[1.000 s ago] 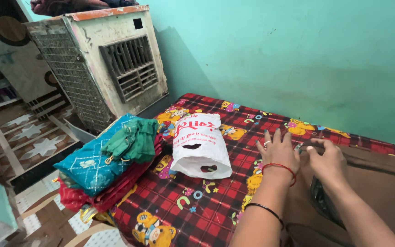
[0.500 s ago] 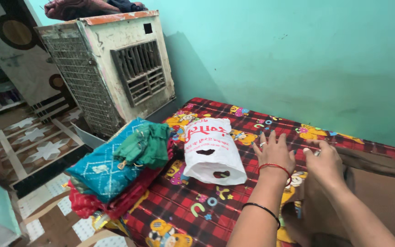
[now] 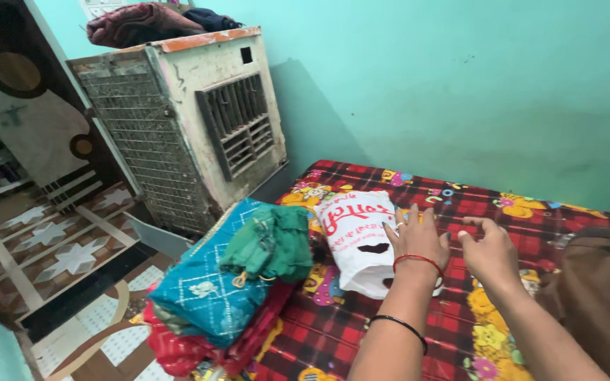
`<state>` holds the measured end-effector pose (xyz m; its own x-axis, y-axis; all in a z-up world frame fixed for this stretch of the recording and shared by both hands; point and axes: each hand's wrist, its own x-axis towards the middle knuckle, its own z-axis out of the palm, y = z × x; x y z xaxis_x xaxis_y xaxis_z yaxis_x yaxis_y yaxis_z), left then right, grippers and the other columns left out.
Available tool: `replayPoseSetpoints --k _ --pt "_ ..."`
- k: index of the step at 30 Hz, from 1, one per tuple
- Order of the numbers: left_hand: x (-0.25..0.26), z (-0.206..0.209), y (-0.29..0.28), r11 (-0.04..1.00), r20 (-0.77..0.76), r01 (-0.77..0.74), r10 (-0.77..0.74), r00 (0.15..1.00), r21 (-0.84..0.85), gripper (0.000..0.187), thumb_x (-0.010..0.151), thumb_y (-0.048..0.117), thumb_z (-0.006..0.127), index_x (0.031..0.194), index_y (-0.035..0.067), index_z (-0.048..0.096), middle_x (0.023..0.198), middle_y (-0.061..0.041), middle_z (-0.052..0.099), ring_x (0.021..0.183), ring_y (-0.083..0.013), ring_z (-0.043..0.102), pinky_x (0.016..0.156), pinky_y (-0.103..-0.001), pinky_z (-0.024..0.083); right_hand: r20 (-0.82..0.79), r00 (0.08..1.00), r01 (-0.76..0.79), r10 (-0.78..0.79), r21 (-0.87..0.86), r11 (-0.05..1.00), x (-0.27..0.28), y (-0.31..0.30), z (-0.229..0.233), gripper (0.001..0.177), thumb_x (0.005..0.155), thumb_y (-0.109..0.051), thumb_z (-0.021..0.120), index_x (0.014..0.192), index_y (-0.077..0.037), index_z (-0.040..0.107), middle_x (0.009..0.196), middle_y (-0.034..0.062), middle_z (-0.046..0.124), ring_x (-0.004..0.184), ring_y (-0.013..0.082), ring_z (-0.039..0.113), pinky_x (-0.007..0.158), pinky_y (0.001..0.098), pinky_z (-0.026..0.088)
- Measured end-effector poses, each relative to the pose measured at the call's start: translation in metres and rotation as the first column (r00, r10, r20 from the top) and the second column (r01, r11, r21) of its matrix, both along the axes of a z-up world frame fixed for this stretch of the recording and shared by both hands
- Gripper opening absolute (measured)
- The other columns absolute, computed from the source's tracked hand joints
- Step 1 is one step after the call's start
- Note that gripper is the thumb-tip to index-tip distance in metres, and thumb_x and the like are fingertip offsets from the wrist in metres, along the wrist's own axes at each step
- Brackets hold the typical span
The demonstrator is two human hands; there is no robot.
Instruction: The person sits at a bed and packs a brown bag. They smooth and fold green and blue fabric garments by hand, place them into the open bag, and press the contents down to fit them inside.
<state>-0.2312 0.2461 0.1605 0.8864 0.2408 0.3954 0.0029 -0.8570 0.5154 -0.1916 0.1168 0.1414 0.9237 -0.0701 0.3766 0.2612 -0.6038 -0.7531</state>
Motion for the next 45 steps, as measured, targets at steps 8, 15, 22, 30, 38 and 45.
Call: replayPoseSetpoints --k 8,15,22,30,38,45 --pt "-0.019 -0.016 0.051 0.996 -0.039 -0.016 0.013 0.999 -0.087 0.07 0.089 0.027 0.072 0.151 0.011 0.045 0.161 -0.017 0.035 0.153 -0.0445 0.019 0.12 -0.067 0.012 -0.065 0.997 -0.038 0.038 0.008 0.999 -0.015 0.051 -0.014 0.039 0.09 -0.025 0.071 0.127 -0.012 0.071 0.116 0.0195 0.071 0.1 0.0331 0.073 0.091 0.0457 0.055" --pt "-0.002 -0.018 0.072 0.992 -0.028 -0.072 0.07 0.997 -0.104 0.065 0.089 0.027 0.07 0.148 0.009 0.048 0.161 -0.016 0.038 0.156 -0.0403 0.022 0.122 -0.064 0.016 -0.034 0.998 -0.059 0.058 -0.025 0.998 -0.004 0.074 -0.013 0.041 0.089 -0.025 0.072 0.128 -0.011 0.07 0.12 0.0196 0.069 0.107 0.0351 0.07 0.095 0.0453 0.053" --pt "0.026 -0.023 0.094 0.981 -0.041 -0.16 0.157 0.987 -0.106 0.06 0.092 0.024 0.065 0.148 0.01 0.046 0.16 -0.015 0.036 0.153 -0.0414 0.02 0.119 -0.066 0.014 -0.139 0.986 -0.09 0.088 -0.004 0.996 0.01 0.101 0.005 0.039 0.091 -0.025 0.071 0.128 -0.015 0.071 0.123 0.0179 0.071 0.115 0.0341 0.068 0.097 0.0453 0.052" --pt "0.027 -0.042 0.132 0.963 -0.027 -0.247 0.246 0.969 -0.105 0.06 0.091 0.021 0.064 0.147 0.006 0.046 0.158 -0.017 0.037 0.151 -0.0404 0.021 0.118 -0.065 0.014 -0.143 0.962 -0.226 0.233 0.065 0.972 0.019 0.14 0.003 0.041 0.091 -0.026 0.069 0.13 -0.015 0.069 0.132 0.0184 0.068 0.128 0.0332 0.062 0.1 0.0459 0.049" --pt "0.04 -0.031 0.175 0.955 -0.037 -0.244 0.241 0.97 -0.167 0.057 0.092 0.02 0.062 0.146 0.007 0.049 0.158 -0.017 0.037 0.151 -0.0408 0.024 0.12 -0.064 0.016 -0.151 0.965 -0.22 0.215 -0.022 0.975 0.032 0.18 0.005 0.043 0.091 -0.022 0.07 0.132 -0.013 0.068 0.13 0.0199 0.068 0.115 0.0332 0.066 0.097 0.0454 0.05" --pt "0.052 -0.021 0.241 0.97 0.038 -0.202 0.209 0.977 -0.136 0.046 0.098 0.019 0.058 0.144 0.009 0.054 0.158 -0.015 0.042 0.151 -0.04 0.029 0.123 -0.066 0.015 -0.072 0.965 -0.246 0.253 0.099 0.964 0.053 0.244 -0.015 0.043 0.09 -0.021 0.07 0.131 -0.008 0.069 0.134 0.0176 0.067 0.116 0.0292 0.066 0.097 0.0411 0.05"
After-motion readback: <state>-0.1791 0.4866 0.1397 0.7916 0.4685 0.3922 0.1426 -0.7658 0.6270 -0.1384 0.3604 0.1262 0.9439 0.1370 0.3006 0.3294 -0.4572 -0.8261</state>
